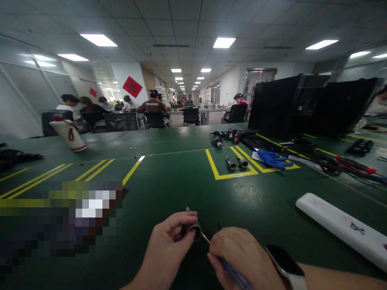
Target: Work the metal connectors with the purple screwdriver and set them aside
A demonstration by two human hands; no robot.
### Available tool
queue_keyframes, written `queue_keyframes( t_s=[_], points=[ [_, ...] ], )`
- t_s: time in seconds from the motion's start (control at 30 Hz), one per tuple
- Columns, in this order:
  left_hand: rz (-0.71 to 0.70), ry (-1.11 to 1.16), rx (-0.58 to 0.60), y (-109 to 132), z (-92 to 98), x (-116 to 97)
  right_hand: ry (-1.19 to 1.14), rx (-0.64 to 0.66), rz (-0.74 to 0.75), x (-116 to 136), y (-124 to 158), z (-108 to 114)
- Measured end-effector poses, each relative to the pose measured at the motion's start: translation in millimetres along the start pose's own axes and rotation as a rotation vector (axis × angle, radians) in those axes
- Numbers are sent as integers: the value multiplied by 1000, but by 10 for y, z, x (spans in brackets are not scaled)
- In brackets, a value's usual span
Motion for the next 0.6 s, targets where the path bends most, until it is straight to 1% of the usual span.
queue_keyframes(
  t_s=[0.2, 0.4, 0.6],
  points=[
    [47, 23, -3, -5, -13, 0, 25, 3, 44, 3, 12, -10],
    [88, 23, 17, -9, -21, -6, 30, 18, 29, -3, 13, -12],
    [116, 12, 0, 4, -28, -16, 34, 13, 49, 2, 19, -24]
  ],
)
Point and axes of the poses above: each hand's wrist, its own y-axis away from the middle knuckle, its own z-axis out of the back of the hand, x = y × z, the point moved 1 cm from there along -y, towards the middle knuckle, and after that the axes turned 8 degrees about y, right-handed, at the moved point
